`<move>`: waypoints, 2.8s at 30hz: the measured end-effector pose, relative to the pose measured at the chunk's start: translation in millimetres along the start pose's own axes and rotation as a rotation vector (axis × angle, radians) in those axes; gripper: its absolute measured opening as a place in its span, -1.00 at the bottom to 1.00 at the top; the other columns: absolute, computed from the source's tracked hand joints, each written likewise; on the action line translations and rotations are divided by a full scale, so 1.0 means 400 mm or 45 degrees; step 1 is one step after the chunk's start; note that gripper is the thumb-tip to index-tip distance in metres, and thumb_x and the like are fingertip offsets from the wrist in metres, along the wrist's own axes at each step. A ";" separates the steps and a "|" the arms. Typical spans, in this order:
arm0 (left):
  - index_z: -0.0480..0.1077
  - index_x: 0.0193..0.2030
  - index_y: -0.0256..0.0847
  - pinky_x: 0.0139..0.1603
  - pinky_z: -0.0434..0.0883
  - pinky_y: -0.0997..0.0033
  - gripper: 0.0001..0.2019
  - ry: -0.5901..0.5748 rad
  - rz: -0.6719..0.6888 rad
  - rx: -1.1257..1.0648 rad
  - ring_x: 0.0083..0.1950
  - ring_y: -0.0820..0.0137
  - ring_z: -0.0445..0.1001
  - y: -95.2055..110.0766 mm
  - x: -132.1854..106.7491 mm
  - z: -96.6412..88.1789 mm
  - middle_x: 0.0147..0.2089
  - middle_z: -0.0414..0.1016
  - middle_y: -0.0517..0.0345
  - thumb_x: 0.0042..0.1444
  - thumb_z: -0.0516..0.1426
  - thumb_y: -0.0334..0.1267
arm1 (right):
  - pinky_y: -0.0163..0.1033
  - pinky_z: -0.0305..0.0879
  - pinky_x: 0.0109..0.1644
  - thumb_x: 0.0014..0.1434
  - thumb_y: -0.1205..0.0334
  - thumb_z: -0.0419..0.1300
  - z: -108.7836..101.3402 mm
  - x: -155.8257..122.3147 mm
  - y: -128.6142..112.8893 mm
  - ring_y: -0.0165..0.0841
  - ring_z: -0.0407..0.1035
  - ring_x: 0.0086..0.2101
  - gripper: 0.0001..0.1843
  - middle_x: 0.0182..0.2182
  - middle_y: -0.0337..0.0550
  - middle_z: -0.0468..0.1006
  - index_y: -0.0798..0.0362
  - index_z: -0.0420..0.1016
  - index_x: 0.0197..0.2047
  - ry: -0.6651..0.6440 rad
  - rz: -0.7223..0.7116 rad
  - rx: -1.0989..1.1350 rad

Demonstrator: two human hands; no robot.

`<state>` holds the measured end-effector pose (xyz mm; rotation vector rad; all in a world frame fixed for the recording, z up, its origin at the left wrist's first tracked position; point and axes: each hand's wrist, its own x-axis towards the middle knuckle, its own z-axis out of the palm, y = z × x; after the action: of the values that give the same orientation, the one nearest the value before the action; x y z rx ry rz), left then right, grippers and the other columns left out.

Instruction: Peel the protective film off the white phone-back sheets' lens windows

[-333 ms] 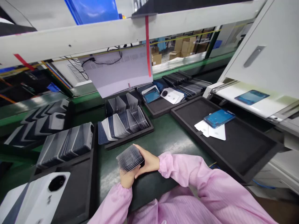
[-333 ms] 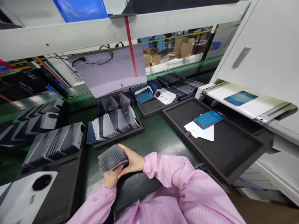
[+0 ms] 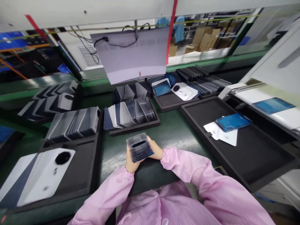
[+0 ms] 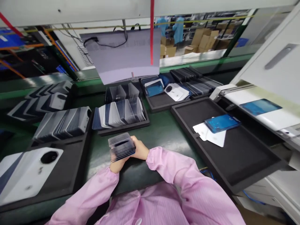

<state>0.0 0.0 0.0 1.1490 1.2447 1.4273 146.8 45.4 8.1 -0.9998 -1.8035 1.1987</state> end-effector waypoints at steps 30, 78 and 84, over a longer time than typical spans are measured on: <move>0.50 -0.10 -0.18 0.29 0.30 0.07 -0.60 0.169 -0.716 -1.079 0.18 0.17 0.44 0.140 0.043 -0.065 -0.05 0.60 0.10 0.11 0.16 0.10 | -0.25 0.55 -0.26 0.19 -0.10 0.19 -0.032 -0.013 -0.175 -0.41 0.46 -0.29 -0.48 -0.14 -0.13 0.47 0.00 0.29 0.11 -0.475 0.590 1.041; 0.46 0.01 -0.14 0.25 0.32 0.24 -0.58 0.213 -0.512 -0.704 0.10 0.25 0.51 0.124 0.007 -0.022 0.02 0.58 0.04 0.01 0.30 -0.08 | 0.05 0.31 0.06 -0.13 0.23 0.43 -0.018 -0.029 -0.147 -0.07 0.41 -0.02 -0.21 -0.03 -0.01 0.49 0.07 0.21 0.15 -0.221 0.377 0.083; 0.32 0.18 -0.10 0.18 0.34 -0.04 -0.14 0.005 -0.329 -0.719 0.19 -0.02 0.41 0.120 -0.006 -0.036 0.15 0.47 -0.08 -0.25 0.28 0.29 | -0.22 0.41 -0.10 -0.16 0.21 0.48 0.019 -0.038 -0.105 -0.33 0.47 -0.18 -0.28 -0.12 -0.18 0.53 0.02 0.28 0.05 -0.360 0.539 1.236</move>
<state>-16.2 -9.5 46.5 0.5791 0.8678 1.4509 138.0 18.1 43.1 -0.6367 -0.9403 2.2482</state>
